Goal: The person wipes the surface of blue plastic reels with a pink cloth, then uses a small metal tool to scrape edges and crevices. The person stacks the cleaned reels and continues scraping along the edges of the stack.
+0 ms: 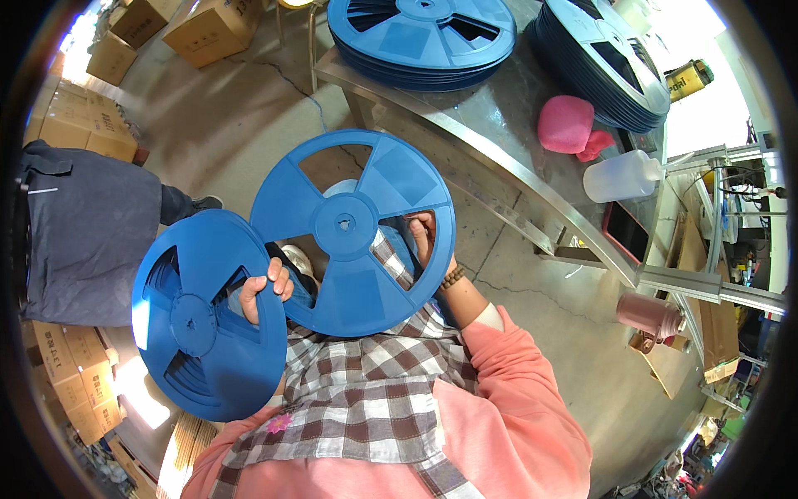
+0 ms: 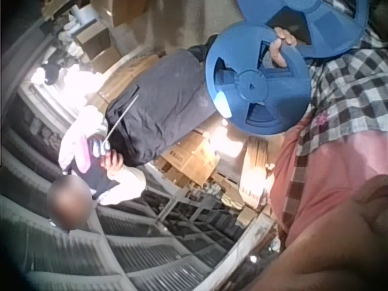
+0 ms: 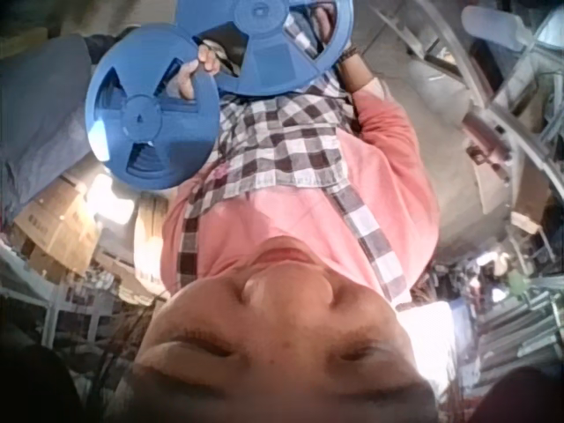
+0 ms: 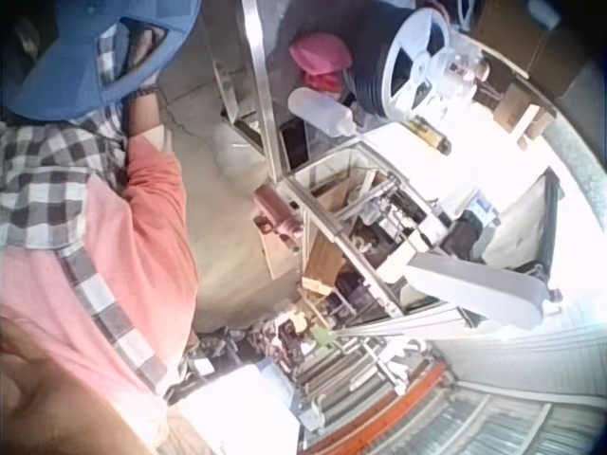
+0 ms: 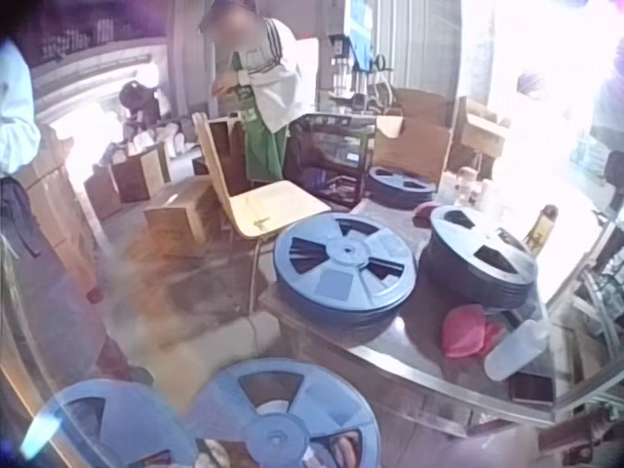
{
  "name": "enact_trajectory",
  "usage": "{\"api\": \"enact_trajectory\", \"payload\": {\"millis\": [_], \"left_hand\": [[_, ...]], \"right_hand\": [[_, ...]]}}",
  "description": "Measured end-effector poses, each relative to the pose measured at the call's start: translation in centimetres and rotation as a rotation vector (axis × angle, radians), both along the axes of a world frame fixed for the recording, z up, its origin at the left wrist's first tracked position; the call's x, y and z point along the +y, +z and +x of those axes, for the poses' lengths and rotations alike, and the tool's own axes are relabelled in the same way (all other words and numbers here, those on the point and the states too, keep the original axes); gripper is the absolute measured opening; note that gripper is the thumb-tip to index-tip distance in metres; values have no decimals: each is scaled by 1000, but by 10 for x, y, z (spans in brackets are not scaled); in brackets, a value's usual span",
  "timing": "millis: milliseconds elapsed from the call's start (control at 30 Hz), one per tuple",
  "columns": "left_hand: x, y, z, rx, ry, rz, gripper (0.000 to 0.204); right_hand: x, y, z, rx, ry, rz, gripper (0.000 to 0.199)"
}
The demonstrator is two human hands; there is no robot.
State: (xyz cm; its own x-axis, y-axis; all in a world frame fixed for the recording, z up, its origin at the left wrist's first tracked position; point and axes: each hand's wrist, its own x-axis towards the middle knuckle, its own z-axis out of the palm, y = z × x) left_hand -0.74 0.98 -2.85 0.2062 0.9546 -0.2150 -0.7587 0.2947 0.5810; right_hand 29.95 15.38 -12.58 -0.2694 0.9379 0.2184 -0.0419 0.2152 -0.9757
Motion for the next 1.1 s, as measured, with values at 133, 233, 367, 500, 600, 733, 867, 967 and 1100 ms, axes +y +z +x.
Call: {"api": "enact_trajectory", "payload": {"millis": [133, 233, 367, 500, 600, 733, 867, 967, 1100], "left_hand": [[0, 1, 0, 4, 11, -7, 19], [1, -3, 0, -14, 4, -9, 18], [4, -3, 1, -12, -29, -11, 17], [1, -1, 0, 17, -33, -35, 17], [2, -2, 3, 65, -11, -34, 16], [5, -1, 4, 39, -17, -36, 16], [2, 0, 4, 37, -5, -42, 17], [5, -1, 7, -12, 33, -83, 18], [-3, 1, 13, -88, 124, -65, 24]], "right_hand": [[2, -4, -14, 152, -44, -73, 13], [1, -12, -12, 180, -112, -25, 13], [3, -9, -12, 187, -161, -69, 13], [2, 9, -25, 139, -152, -165, 13], [1, 26, -29, 61, -77, -216, 13], [0, 27, -26, 79, -60, -135, 12], [-3, 13, -11, 63, -78, 44, 11], [-11, -13, 25, -448, -255, 76, 12], [-6, -31, 78, -165, -379, -157, 19]]}}
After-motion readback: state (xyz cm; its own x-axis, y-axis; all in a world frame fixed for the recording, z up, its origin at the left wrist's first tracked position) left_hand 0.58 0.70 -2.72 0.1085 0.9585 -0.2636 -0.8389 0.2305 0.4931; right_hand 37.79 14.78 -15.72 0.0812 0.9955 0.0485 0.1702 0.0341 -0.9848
